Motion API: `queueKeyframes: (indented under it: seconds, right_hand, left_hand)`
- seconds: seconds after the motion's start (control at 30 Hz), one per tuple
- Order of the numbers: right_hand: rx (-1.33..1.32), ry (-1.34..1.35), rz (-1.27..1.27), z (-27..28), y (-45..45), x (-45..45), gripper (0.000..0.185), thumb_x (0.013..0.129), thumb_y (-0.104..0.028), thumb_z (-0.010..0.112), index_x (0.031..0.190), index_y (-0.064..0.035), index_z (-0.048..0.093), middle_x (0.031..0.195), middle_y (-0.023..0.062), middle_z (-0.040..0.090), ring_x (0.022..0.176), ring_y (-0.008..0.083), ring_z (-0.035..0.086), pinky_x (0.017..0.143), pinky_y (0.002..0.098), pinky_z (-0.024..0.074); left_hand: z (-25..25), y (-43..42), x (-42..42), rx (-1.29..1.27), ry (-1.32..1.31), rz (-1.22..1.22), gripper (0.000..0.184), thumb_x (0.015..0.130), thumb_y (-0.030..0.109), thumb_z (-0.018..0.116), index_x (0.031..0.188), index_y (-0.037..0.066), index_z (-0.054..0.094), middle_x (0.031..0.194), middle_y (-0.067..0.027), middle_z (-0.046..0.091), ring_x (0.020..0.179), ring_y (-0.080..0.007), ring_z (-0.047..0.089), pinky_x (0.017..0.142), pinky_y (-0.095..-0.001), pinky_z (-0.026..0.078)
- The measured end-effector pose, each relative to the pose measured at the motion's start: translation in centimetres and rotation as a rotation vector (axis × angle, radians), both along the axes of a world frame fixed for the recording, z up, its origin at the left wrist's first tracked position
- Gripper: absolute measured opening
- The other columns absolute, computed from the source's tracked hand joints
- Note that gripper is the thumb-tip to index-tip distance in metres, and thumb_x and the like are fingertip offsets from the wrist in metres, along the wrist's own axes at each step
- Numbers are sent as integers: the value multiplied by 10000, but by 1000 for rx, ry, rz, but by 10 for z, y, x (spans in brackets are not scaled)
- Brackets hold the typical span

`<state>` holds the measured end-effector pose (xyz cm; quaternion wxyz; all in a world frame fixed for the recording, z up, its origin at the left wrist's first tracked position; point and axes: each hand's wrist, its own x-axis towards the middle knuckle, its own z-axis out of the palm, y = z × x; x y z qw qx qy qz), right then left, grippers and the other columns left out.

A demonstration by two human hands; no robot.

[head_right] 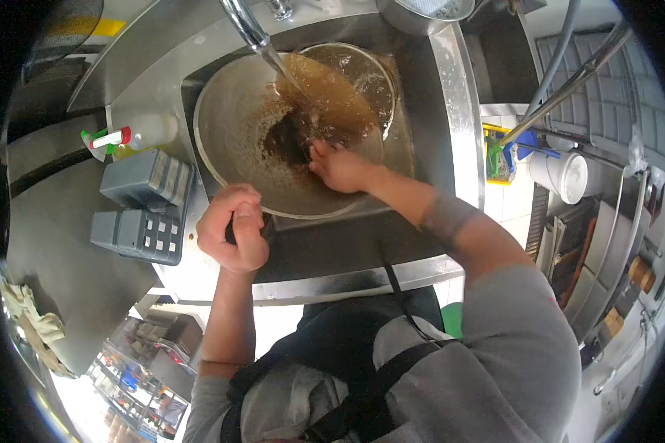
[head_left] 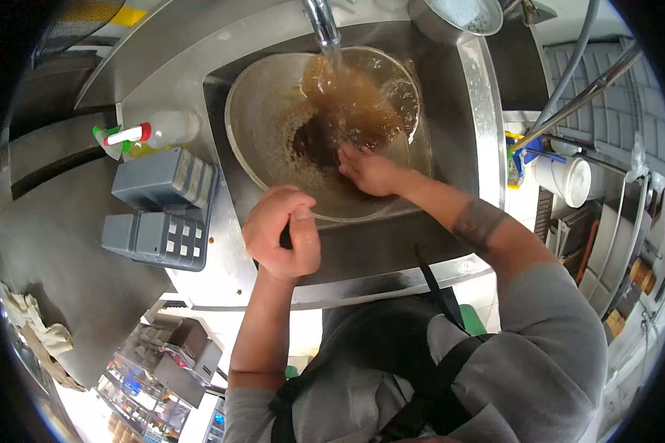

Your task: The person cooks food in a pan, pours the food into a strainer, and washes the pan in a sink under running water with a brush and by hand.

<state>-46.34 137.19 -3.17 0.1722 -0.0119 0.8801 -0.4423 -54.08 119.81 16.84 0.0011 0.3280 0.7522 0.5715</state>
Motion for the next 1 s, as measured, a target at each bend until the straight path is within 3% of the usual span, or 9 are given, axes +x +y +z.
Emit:
queueKeyframes:
  seconds: [0.17, 0.27, 0.37, 0.5, 0.57, 0.7, 0.77, 0.9, 1.0]
  right_hand:
    - [-109, 51, -202, -40, 0, -98, 488, 1060, -263, 378, 1431, 54, 353, 1516, 309, 318, 1353, 464, 406, 1130, 471, 364]
    - [-47, 204, -182, -40, -13, -60, 509, 1067, -277, 357, 1438, 71, 341, 1533, 305, 295, 1380, 452, 380, 1141, 465, 354]
    - [25, 30, 58, -1, 0, 8, 543, 1067, -268, 353, 1457, 106, 305, 1541, 303, 282, 1392, 442, 373, 1146, 462, 349]
    - [73, 171, 28, -29, 7, -55, 551, 1061, -264, 372, 1462, 108, 298, 1556, 294, 258, 1413, 426, 348, 1151, 449, 348]
    - [-43, -23, -81, -32, 3, -95, 571, 1061, -279, 369, 1481, 97, 282, 1574, 282, 230, 1454, 398, 285, 1175, 445, 314]
    - [91, 215, -178, -19, -13, -57, 548, 1060, -287, 373, 1462, 82, 327, 1548, 278, 279, 1437, 393, 315, 1149, 456, 344]
    - [45, 82, 62, 22, -5, 3, 518, 1051, -249, 404, 1450, 79, 355, 1526, 283, 340, 1402, 406, 375, 1165, 444, 327]
    - [142, 69, 103, 7, 20, -31, 519, 1042, -248, 420, 1446, 73, 363, 1507, 294, 359, 1407, 410, 358, 1161, 441, 334]
    - [-98, -344, -37, -9, 7, -94, 467, 1052, -274, 383, 1355, 80, 415, 1468, 334, 360, 1347, 455, 401, 1126, 480, 349]
  left_hand:
    - [1, 0, 3, -10, -30, 26, 111, 754, -77, 535, 803, -66, 635, 680, -147, 625, 598, -283, 626, 590, -353, 525]
    - [4, 4, -2, -10, -34, 31, 111, 759, -74, 536, 808, -69, 635, 678, -149, 622, 602, -283, 631, 595, -350, 528]
    - [0, -7, -14, -36, 6, 39, 111, 783, -68, 527, 816, -69, 633, 685, -145, 623, 569, -227, 607, 569, -321, 504]
    - [-12, -10, -18, 69, -156, 59, 120, 812, -61, 506, 825, -70, 625, 709, -140, 632, 519, -146, 548, 494, -266, 428]
    - [-11, -10, -12, 81, -146, 46, 125, 820, -58, 499, 829, -74, 623, 720, -139, 634, 498, -122, 524, 456, -244, 386]
    - [-2, -4, -14, 40, -89, 48, 138, 819, -58, 497, 828, -69, 634, 694, -129, 627, 497, -126, 529, 462, -255, 395]
    - [2, -7, -20, 27, -155, 55, 136, 814, -59, 501, 828, -69, 635, 685, -129, 624, 505, -135, 539, 471, -257, 404]
    - [-20, -20, -20, 99, -143, 50, 121, 792, -63, 522, 820, -67, 640, 664, -130, 613, 535, -160, 568, 499, -265, 437]
    - [-14, -13, -11, 50, -97, 54, 106, 775, -67, 536, 806, -67, 638, 660, -136, 611, 550, -181, 583, 514, -283, 462]
